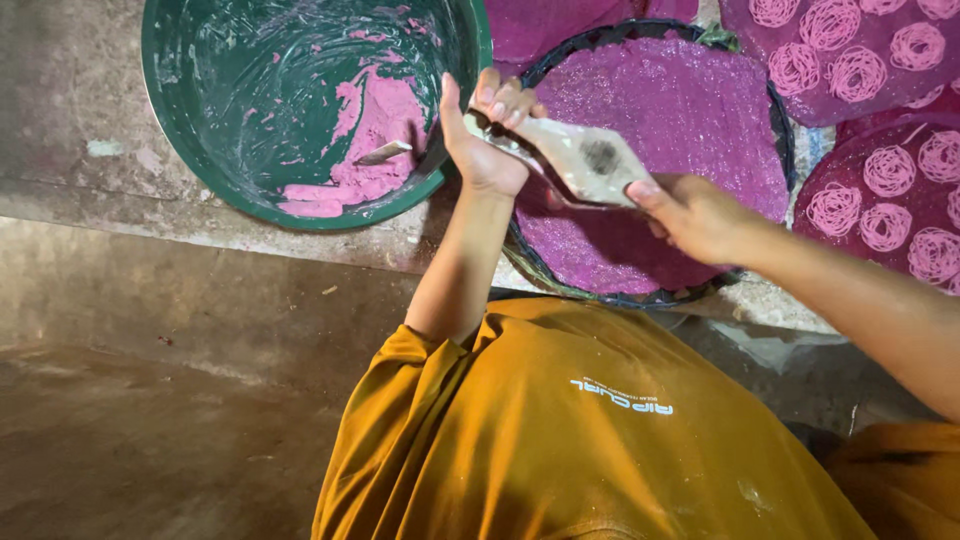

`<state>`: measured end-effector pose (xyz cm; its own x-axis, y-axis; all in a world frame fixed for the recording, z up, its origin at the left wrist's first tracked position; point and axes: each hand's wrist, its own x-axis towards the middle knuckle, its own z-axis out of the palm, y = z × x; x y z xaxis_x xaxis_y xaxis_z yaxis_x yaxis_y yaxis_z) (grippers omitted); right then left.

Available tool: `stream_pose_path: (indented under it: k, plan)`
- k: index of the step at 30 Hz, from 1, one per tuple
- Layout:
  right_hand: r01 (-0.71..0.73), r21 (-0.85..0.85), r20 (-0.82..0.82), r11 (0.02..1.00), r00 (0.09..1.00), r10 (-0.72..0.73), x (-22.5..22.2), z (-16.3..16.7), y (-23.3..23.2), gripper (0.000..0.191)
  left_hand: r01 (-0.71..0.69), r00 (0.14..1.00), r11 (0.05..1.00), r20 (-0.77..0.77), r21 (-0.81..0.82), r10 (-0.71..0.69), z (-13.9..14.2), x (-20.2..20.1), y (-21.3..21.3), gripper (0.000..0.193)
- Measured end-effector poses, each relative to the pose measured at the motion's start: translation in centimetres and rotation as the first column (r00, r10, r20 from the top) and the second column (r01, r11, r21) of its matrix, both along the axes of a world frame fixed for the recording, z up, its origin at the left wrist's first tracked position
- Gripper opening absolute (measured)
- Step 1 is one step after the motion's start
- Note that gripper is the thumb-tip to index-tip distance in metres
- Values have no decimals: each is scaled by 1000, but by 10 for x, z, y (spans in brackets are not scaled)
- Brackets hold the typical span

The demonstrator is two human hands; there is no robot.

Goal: The person repeatedly scoops pink paste into a hand-held extruder and squeezes it through a nozzle to form spiral coils on a purple tray. They refill the extruder from a green bowl and continue extruding until the tray is filled with coils.

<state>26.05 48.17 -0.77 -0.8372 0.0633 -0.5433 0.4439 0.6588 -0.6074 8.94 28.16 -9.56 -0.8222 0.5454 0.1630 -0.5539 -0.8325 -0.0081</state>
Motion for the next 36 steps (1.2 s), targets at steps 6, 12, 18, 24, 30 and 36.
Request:
stream_pose_path:
  k: [6,12,18,24,30,36]
  plan:
    - [-7,41,105,999,994,3,-2,17,2,65,-38,992,997,119,-62,45,-4,14,9,45]
    - [-61,127,-94,990,993,73,-12,16,-7,62,-85,996,994,3,-68,85,2,-7,5,44]
    - [-36,46,16,998,999,35,-4,17,-1,60,-99,983,983,139,-154,121,1,13,6,42]
    - [-81,222,-155,972,981,117,-15,15,17,56,-47,997,999,53,-3,47,3,-8,25,43]
    - [-19,73,-165,997,986,30,-16,2,22,54,244,954,566,91,-788,-285,-30,-8,0,54]
    - [50,22,-177,998,983,-46,-12,-19,30,53,320,802,334,66,-886,-594,-58,9,-4,91]
